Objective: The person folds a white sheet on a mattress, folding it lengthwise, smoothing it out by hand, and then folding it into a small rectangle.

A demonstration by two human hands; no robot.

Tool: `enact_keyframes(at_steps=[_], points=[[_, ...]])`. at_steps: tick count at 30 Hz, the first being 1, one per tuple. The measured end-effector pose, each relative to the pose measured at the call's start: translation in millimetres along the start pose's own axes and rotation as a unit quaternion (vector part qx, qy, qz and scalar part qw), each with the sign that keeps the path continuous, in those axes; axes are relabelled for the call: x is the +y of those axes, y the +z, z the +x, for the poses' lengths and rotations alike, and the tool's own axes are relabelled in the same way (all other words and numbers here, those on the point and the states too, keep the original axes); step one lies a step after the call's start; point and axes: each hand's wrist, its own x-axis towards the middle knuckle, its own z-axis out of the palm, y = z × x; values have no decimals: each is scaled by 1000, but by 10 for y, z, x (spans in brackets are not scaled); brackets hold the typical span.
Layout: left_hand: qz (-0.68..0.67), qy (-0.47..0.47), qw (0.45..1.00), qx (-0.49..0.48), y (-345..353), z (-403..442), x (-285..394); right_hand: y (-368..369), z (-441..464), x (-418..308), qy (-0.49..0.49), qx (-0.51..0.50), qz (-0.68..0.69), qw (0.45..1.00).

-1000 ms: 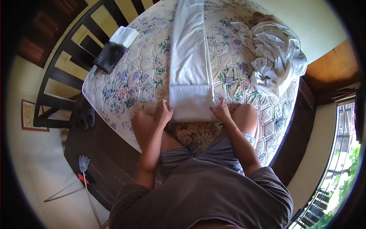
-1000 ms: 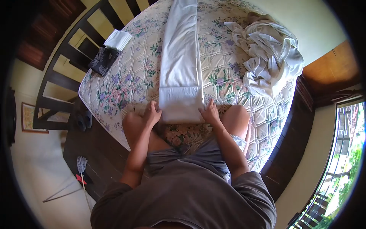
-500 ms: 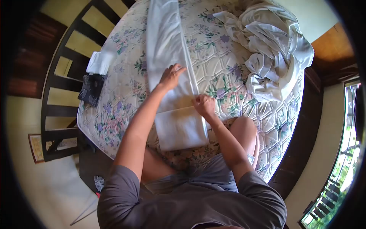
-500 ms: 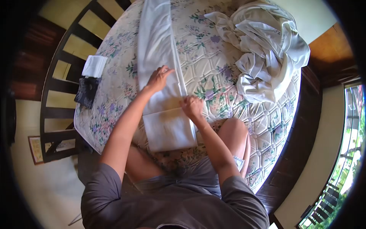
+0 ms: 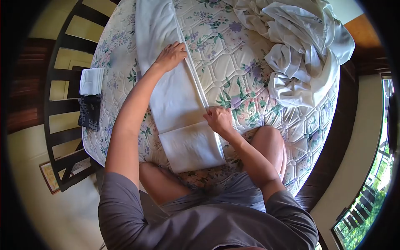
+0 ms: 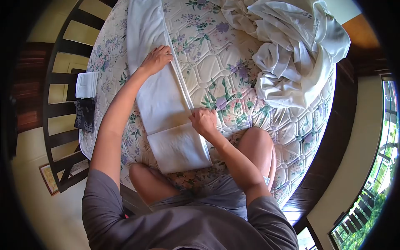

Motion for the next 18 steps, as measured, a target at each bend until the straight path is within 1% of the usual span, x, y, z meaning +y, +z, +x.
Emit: enact_keyframes(at_steps=[3,5,8,11,12,14,15,16,18], points=[[12,4,1000,19,103,36,-17,99,-5,25,-8,32,-58,998],[25,8,999,37,91,100,-9,57,-22,8,-6,33,-50,998],[14,-27,999,14,66,147,9,25,-28,25,2,15,-52,999],[31,-46,992,110,195,33,67,35,-15,32,0,-7,-71,997],[3,-91,983,160,206,-23,132,40,1,41,-3,-13,-79,997],[-48,-178,949,256,98,-349,489,42,-39,26,-33,27,-133,990],[-60,-204,943,257,81,-613,617,54,-55,-12,-49,50,-159,985],[-72,-228,936,260,78,-895,763,-53,-74,-177,-38,-10,-254,966],[-72,-257,934,236,40,-1514,1103,-101,-213,-604,-108,22,-261,959]])
